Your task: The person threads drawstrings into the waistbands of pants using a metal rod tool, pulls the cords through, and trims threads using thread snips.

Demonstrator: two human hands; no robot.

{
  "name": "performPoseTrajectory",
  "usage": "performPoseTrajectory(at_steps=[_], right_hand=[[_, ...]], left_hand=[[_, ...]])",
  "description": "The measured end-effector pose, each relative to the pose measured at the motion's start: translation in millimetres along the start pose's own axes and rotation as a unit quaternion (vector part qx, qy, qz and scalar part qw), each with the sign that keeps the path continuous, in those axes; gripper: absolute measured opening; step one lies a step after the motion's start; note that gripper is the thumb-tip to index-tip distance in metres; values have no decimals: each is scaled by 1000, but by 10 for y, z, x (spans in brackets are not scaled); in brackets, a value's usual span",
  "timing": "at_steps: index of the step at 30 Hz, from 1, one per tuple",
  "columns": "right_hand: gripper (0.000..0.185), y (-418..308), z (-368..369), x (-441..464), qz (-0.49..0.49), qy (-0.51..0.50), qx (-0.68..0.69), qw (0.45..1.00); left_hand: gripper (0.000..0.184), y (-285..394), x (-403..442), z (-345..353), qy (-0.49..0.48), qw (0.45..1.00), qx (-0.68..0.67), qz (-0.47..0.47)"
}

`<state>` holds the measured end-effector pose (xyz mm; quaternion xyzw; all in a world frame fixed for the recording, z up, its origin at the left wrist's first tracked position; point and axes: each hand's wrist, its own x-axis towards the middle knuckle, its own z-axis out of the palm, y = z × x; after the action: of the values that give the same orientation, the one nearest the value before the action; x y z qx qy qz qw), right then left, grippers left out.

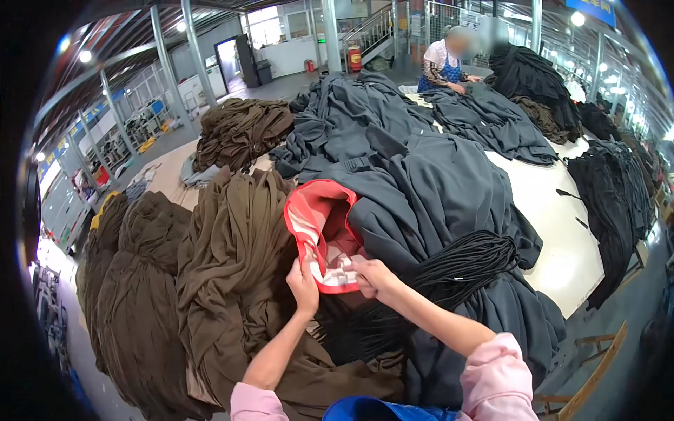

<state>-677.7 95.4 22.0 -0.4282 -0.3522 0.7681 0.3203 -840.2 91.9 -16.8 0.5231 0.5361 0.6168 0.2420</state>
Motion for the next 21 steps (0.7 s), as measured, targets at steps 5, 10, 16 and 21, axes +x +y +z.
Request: performPoseTrajectory(at_steps=[5,10,16,21], right_hand=[[26,-30,192,1003,-42,176,-97,979],[26,802,-430,2379,-245,112,-98,958],[29,690,336,2169,-154,28,57,986],[29,717,471,3091,-246,-63,-110,961]], left_hand=[[25,-14,-253,24,43,998,-38,39],[24,-30,-349,-39,18,998,-5,65],[24,-79,-317,46,17,986,1,164],[25,-48,-341,86,-39,982,45,182]])
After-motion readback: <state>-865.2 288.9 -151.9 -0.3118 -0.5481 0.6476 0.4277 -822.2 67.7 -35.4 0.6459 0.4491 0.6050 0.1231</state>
